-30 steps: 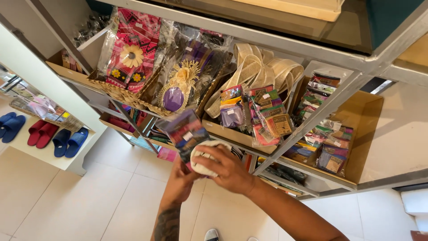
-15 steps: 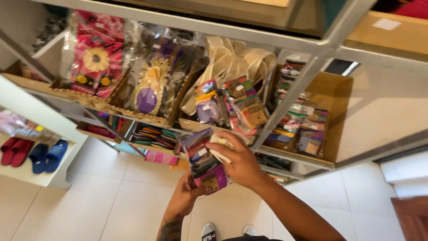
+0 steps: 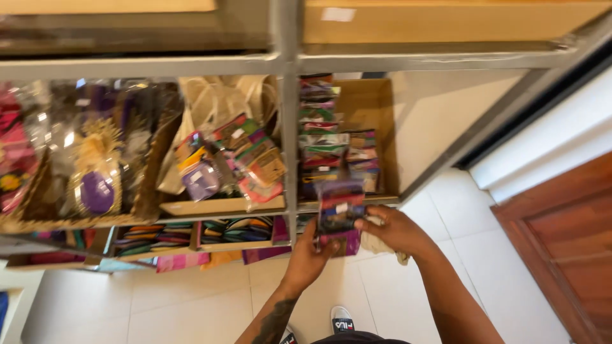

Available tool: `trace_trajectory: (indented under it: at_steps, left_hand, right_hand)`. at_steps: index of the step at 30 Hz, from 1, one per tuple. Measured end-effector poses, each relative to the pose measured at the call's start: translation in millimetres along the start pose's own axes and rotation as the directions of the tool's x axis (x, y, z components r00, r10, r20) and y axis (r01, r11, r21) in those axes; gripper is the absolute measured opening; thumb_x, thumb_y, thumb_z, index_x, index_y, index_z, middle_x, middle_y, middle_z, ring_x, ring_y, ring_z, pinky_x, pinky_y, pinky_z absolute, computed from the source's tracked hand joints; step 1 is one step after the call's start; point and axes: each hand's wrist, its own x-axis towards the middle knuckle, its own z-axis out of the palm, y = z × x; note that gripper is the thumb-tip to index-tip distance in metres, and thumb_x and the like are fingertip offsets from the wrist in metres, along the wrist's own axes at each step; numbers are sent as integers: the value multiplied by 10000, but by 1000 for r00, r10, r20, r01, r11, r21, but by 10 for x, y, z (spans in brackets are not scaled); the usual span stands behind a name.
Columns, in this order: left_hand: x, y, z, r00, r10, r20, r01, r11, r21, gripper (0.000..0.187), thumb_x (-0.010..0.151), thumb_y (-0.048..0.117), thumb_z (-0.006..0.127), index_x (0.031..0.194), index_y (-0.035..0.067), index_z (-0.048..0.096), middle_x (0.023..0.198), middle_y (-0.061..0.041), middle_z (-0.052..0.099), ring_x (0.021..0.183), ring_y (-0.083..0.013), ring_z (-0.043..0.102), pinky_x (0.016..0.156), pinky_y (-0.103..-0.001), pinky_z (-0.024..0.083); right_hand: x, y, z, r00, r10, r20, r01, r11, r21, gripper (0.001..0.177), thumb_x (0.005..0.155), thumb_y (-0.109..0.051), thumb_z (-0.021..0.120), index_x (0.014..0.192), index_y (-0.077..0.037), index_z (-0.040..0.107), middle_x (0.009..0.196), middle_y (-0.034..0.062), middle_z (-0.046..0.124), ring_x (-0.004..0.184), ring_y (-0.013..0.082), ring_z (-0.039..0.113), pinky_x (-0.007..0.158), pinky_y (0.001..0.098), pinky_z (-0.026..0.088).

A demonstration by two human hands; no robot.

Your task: The person wipes a metal shelving unit with a white cloth, cleaning the surface and the edges of cardboard boxes. They then pick up and wipe several packaged decorative items, including small woven baskets and floral wreaths, before placing them back on the shelf.

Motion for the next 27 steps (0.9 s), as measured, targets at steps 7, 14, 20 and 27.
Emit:
trace_trajectory:
  at_steps: [7,14,20,27]
  left_hand:
    - [1151,-219,735,997,-6,-78,12,996,86,645,889,57,665,1485,53,417,1061,-175,737,914,-265,712,801,-374,562]
    - [2088,-755,1094,978,90,-190,-85,996,31,574,842,-20,631,1382,-41,437,1152,-200,735,1078,-315,713,916,-401,550]
    - [2371,-1234,1090,964,30,-263,73,924,374,655,833,71,693,1419,-43,423,1189,-298,685,1133,-465,630,986,-480,496]
    - [2260,-783,1029,961,9,-276,98,923,371,734,813,52,631,1498,-7,375,1215,-330,654,1156,-491,615,980,-500,503]
  right_hand:
    - [99,-374,-527,931,159,-328,-239,945,-221,503,956,-427,642,1340,-105,686,1213,155,742,1125,292,697,987,373,520]
    - [1097,754,-477,954,40,-298,-108,971,-215,766,964,-252,686,1559,-9,269,1517,276,436,1378,376,457,1113,388,379]
    - [1113,513,-396,918,385,-96,-327,871,367,728,888,-136,621,1568,-105,362,1218,178,665,962,276,673,727,388,556]
    - [1216,478,-395,884,467,14,-393,728,562,734,888,-59,583,1573,-185,352,943,157,705,631,235,649,429,396,471]
